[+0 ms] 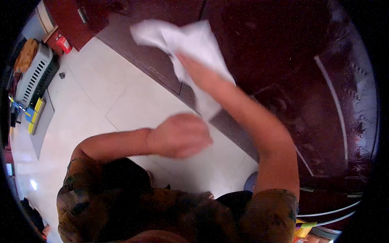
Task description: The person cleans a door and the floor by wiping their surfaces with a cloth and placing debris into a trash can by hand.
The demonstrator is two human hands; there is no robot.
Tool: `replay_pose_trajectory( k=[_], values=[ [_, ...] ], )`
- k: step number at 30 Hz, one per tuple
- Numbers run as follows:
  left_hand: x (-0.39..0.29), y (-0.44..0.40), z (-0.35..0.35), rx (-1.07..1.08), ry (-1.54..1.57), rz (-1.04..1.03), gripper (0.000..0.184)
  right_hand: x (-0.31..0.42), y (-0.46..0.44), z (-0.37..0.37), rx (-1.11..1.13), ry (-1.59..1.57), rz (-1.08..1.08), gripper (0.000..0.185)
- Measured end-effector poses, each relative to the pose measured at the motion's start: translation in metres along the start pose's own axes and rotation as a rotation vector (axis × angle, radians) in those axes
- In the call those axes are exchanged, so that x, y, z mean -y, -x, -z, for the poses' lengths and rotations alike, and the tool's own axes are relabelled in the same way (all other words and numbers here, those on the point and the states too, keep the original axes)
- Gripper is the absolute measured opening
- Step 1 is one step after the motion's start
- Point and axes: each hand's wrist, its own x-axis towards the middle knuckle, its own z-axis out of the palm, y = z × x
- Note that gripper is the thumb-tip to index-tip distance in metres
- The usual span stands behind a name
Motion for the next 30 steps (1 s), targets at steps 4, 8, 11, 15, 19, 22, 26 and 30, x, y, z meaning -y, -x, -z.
replay_pose_trajectory(
  k=[4, 8, 11, 15, 19, 22, 26, 30],
  values=[
    [-0.046, 0.046, 0.045, 0.343, 0.066, -0.062, 0.015, -0.025, 0.059, -0.022, 0.135, -0.882, -0.062, 0.058],
    [-0.037, 0.091, 0.068, 0.378, 0.083, 0.214, 0.015, -0.122, -0.006, 0.044, -0.374, -0.282, -0.469, 0.053],
    [-0.026, 0.085, 0.088, 0.262, -0.085, 0.338, 0.013, -0.127, -0.104, 0.118, -0.1, -0.364, -0.718, 0.079],
    [0.006, 0.121, 0.088, -0.078, 0.092, 0.659, 0.01, -0.008, -0.159, -0.001, -0.285, 0.073, -0.065, 0.05],
    [0.11, 0.262, 0.068, -0.41, -0.51, 0.972, 0.022, 0.033, -0.078, -0.006, 0.119, -1.134, -0.273, 0.025],
    [0.138, 0.336, 0.076, -0.307, -0.71, 1.668, 0.05, -0.023, -0.076, 0.028, -0.228, -1.485, -0.468, 0.017],
    [0.176, 0.403, 0.043, -0.297, -0.945, 1.826, 0.063, -0.089, -0.163, 0.069, -0.536, -0.634, -0.593, 0.042],
    [0.168, 0.391, 0.039, -0.263, -0.947, 1.833, 0.067, -0.061, -0.257, 0.062, -0.301, -0.182, -0.313, 0.043]
  ],
)
